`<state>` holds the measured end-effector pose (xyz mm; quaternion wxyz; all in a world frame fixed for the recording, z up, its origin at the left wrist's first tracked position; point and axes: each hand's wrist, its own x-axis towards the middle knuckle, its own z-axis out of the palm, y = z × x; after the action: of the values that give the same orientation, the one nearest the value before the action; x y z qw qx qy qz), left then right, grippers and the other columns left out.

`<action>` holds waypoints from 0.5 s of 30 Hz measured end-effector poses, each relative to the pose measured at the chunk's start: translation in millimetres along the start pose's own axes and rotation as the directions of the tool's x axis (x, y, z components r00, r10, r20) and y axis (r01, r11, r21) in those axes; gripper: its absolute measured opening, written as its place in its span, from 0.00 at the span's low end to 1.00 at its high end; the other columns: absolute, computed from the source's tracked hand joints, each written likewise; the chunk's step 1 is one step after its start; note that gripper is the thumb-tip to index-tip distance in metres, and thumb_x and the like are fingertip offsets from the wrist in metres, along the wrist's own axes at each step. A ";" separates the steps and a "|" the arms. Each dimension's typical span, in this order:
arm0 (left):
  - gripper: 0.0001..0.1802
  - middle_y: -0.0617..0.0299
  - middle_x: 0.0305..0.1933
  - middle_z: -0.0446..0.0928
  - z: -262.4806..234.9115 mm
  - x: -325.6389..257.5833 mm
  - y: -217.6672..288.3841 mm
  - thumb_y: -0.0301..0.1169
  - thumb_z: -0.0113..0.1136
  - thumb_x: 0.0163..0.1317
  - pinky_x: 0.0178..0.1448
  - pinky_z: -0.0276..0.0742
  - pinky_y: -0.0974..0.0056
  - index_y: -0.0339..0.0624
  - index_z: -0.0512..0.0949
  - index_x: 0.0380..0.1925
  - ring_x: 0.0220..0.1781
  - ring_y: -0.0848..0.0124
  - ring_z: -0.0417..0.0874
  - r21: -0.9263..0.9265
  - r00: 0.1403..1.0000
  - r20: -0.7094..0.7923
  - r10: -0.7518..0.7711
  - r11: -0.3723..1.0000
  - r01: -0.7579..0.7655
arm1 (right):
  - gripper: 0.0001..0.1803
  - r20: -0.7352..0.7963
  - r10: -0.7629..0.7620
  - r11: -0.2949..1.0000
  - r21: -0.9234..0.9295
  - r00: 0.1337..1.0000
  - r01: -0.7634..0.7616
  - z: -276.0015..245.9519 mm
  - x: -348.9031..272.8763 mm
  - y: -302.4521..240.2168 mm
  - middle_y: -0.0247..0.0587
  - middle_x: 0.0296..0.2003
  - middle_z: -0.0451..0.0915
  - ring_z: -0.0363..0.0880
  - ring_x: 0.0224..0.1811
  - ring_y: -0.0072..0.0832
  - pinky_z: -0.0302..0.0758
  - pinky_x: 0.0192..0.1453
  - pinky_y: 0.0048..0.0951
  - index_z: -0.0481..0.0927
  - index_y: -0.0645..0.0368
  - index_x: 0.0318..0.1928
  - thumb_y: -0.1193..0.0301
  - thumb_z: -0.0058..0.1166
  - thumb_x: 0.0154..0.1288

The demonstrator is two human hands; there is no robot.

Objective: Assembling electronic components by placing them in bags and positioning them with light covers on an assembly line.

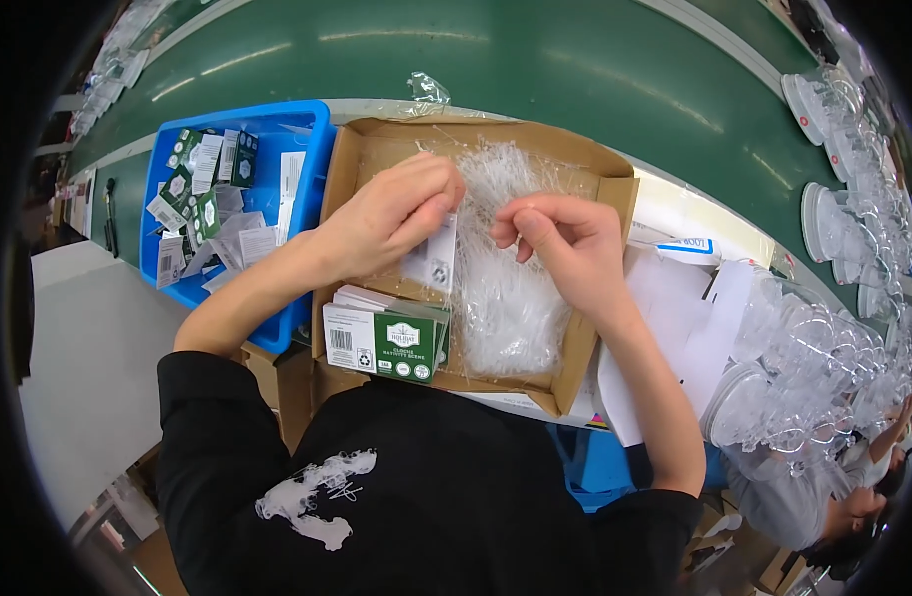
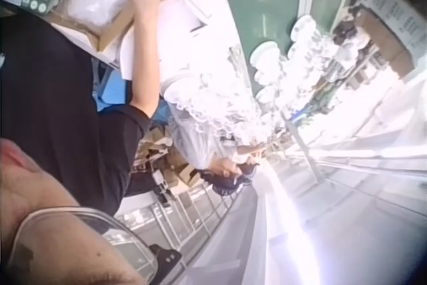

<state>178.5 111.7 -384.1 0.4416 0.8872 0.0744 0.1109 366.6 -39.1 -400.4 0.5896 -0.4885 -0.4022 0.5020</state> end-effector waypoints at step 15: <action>0.05 0.58 0.31 0.75 9.3 -5.2 11.0 0.26 0.59 0.64 0.37 0.73 0.65 0.36 0.74 0.35 0.33 0.67 0.77 -0.301 0.987 -0.067 -0.149 0.946 0.122 | 0.09 0.063 0.090 0.993 -0.079 0.994 -0.085 9.7 -5.2 -0.3 0.40 0.31 0.84 0.82 0.32 0.20 0.79 0.37 0.21 0.81 0.67 0.45 0.80 0.55 0.65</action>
<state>176.3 96.8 -381.4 0.5723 0.7980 0.1372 0.1296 356.4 -42.6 -398.0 0.5341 -0.5109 -0.4188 0.5276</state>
